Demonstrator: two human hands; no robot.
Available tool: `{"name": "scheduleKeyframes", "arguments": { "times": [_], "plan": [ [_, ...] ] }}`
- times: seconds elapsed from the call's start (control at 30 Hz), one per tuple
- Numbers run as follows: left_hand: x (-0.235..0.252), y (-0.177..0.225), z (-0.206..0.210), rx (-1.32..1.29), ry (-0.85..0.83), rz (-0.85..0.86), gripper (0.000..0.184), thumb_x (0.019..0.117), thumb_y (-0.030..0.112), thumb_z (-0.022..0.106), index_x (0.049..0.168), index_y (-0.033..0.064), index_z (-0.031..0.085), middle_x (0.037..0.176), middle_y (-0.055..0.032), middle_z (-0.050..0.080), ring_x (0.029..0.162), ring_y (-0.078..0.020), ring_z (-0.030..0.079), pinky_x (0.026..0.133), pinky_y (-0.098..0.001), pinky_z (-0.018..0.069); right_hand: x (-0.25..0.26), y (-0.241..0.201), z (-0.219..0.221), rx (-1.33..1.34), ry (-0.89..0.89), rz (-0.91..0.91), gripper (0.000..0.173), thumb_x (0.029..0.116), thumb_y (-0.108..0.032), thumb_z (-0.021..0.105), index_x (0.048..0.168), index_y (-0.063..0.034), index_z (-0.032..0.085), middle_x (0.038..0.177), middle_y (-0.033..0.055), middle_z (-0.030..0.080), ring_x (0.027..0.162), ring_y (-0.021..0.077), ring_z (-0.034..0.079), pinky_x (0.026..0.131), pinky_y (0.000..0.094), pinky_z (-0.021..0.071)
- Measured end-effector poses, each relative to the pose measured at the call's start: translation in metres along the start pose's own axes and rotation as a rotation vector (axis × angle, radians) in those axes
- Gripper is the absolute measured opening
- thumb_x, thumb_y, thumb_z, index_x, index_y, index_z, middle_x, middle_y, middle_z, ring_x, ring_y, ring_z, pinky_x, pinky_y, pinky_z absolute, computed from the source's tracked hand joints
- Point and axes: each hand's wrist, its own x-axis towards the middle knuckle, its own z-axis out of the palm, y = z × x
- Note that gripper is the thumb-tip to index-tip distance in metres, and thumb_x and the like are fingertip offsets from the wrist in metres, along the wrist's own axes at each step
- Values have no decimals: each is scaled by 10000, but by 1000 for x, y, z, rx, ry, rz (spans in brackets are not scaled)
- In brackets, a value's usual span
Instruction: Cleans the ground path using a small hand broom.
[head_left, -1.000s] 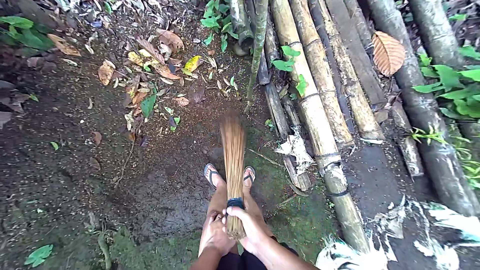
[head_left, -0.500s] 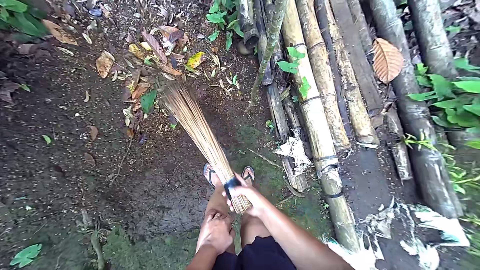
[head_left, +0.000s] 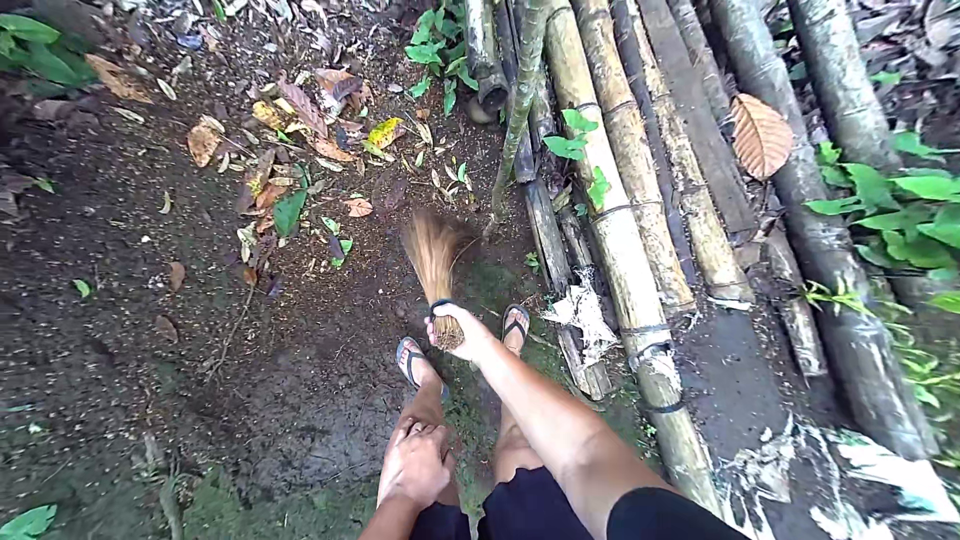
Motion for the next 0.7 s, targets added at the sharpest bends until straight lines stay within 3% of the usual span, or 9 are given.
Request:
{"name": "scheduleKeyframes", "arguments": {
  "times": [0.1,0.17,0.3,0.43,0.5,0.6,0.7],
  "plan": [
    [10,17,-4,-28,27,-43,469,987,441,455,1379,246,625,1354,22,664,1375,-155,518,1271,-458,148,-33,0,-24,-192,-192,42,596,980,-131,522,1523,-190,284,953,124,642,687,205,647,569,340,565],
    [16,31,-2,-37,39,-77,478,980,438,458,1402,274,612,1368,34,658,1378,-146,515,1269,-459,148,-78,-3,-40,-282,-264,91,772,932,-136,555,1599,-244,184,984,136,656,692,214,647,586,364,567],
    [33,64,-7,-52,48,-124,499,977,455,463,1435,298,585,1381,38,651,1376,-147,516,1263,-454,166,-193,-36,-79,-291,-229,206,866,885,-150,605,1622,-277,168,1032,145,662,715,225,665,603,367,582],
    [46,97,-13,-35,8,-184,514,975,451,455,1472,352,541,1423,59,623,1398,-151,496,1264,-459,176,-296,-84,-132,-151,-51,219,718,843,-227,671,1488,-236,354,959,116,678,686,207,679,569,337,586],
    [52,111,-14,-43,-7,-208,522,975,457,443,1483,375,526,1445,69,607,1413,-151,480,1261,-470,179,-329,-102,-159,-151,71,158,789,824,-239,699,1502,-227,297,949,122,681,681,220,686,572,351,595],
    [58,129,-14,-66,-21,-226,522,982,451,446,1495,385,516,1453,58,603,1422,-168,474,1264,-479,162,-338,-130,-190,-170,268,22,850,816,-181,680,1537,-227,232,910,129,673,663,250,689,553,387,600],
    [64,139,-9,-67,-31,-244,517,974,461,466,1485,409,522,1429,59,622,1398,-172,501,1259,-478,176,-274,-186,-224,-247,349,-97,712,882,-153,629,1509,-196,294,910,125,644,668,239,659,562,386,581]
  ]
}}
